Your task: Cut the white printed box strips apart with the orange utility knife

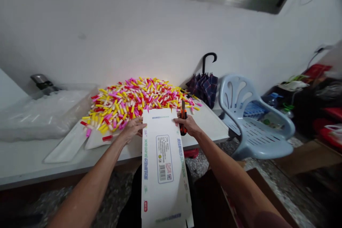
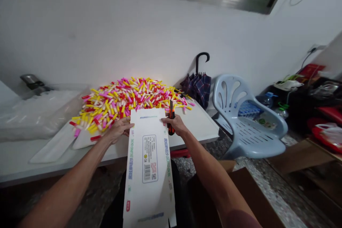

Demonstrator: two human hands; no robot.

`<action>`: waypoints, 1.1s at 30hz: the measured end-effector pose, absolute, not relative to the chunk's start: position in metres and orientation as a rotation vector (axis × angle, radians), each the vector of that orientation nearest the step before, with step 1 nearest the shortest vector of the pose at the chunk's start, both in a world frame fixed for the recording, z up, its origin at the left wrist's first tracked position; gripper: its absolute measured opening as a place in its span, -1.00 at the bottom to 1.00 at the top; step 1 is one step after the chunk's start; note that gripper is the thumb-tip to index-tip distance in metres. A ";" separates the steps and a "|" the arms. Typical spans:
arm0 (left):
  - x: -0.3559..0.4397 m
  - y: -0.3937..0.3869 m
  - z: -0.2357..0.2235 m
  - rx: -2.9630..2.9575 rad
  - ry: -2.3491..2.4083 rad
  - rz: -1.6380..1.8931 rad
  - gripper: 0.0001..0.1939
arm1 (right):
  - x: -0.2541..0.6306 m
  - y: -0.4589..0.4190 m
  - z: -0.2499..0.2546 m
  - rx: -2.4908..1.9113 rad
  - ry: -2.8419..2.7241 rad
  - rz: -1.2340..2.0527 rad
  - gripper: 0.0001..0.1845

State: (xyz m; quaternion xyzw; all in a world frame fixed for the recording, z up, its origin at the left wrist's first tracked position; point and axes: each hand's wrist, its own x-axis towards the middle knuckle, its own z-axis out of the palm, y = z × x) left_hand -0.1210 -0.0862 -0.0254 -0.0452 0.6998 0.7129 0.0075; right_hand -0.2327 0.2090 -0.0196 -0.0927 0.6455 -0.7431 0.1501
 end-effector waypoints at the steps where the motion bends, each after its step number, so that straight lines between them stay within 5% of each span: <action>1: -0.126 -0.088 -0.032 -0.126 2.182 2.188 -0.30 | -0.239 0.206 -0.027 -0.246 1.828 -2.107 -0.45; 16: -0.180 -0.092 -0.084 -0.220 2.096 2.194 -0.37 | -0.280 0.197 -0.049 -0.192 1.873 -1.834 -0.49; 25: -0.181 -0.095 -0.076 -0.190 1.973 2.165 -0.33 | -0.294 0.202 -0.046 -0.326 1.929 -1.628 -0.50; 33: -0.188 -0.083 -0.081 -0.303 2.151 2.109 -0.57 | -0.298 0.204 -0.048 -0.459 2.078 -1.609 -0.51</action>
